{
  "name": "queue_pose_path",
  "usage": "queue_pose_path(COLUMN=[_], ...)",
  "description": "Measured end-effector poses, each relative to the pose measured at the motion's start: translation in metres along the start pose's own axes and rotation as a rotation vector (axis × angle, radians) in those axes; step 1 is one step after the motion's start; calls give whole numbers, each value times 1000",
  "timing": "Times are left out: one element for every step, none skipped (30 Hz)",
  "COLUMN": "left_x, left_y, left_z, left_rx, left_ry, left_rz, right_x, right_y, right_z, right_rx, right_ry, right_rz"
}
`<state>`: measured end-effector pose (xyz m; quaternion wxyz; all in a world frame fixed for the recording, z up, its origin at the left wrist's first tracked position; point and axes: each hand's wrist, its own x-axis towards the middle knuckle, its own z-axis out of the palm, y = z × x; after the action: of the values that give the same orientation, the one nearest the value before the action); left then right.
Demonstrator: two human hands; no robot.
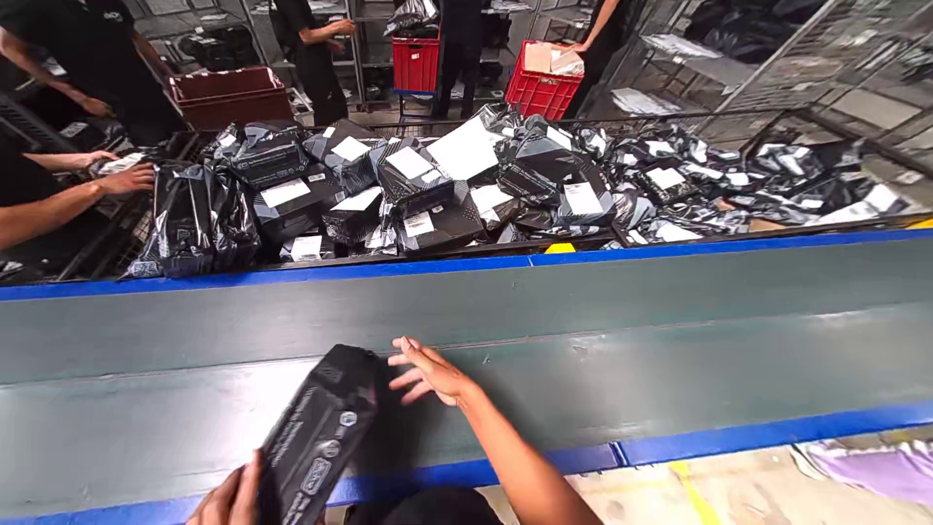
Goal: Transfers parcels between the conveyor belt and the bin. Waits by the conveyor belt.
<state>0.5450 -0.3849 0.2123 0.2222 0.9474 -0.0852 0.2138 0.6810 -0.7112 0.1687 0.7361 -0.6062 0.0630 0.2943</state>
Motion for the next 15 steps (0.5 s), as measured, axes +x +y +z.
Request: queue_pose_path(left_x=[8, 13, 17, 21, 25, 28, 32, 35, 37, 36, 39, 45, 50, 53, 55], left_y=[4, 10, 14, 17, 21, 24, 27, 29, 30, 30, 30, 31, 34, 35, 33], left_z=[3, 6, 11, 18, 27, 34, 37, 39, 40, 40, 41, 42, 41, 41, 42], left_rx=[36, 65, 80, 78, 69, 68, 63, 50, 22, -33, -103, -185, -260, -329, -382], left_ry=[-39, -89, -139, -170, -178, -185, -197, -209, -223, -249, -277, -291, -288, -282, -280], left_rz=[145, 272, 390, 501, 604, 688, 745, 781, 799, 797, 767, 696, 573, 420, 250], right_x=[-7, -15, -25, -34, -43, -51, -56, -59, -61, -65, -68, -67, -67, -67, -67], right_y=[16, 26, 32, 32, 30, 29, 28, 28, 31, 37, 41, 41, 42, 44, 45], right_z=[6, 12, 17, 19, 20, 21, 22, 21, 21, 22, 23, 23, 23, 22, 20], right_rx=[79, 147, 214, 263, 276, 273, 282, 298, 316, 350, 380, 382, 353, 293, 217], right_ry=[-66, -119, -148, -139, -77, -12, 52, 115, 169, 214, 253, 305, 355, 360, 353], right_rz=[52, 88, 107, 110, 121, 127, 118, 88, 48, -6, -80, -161, -229, -291, -352])
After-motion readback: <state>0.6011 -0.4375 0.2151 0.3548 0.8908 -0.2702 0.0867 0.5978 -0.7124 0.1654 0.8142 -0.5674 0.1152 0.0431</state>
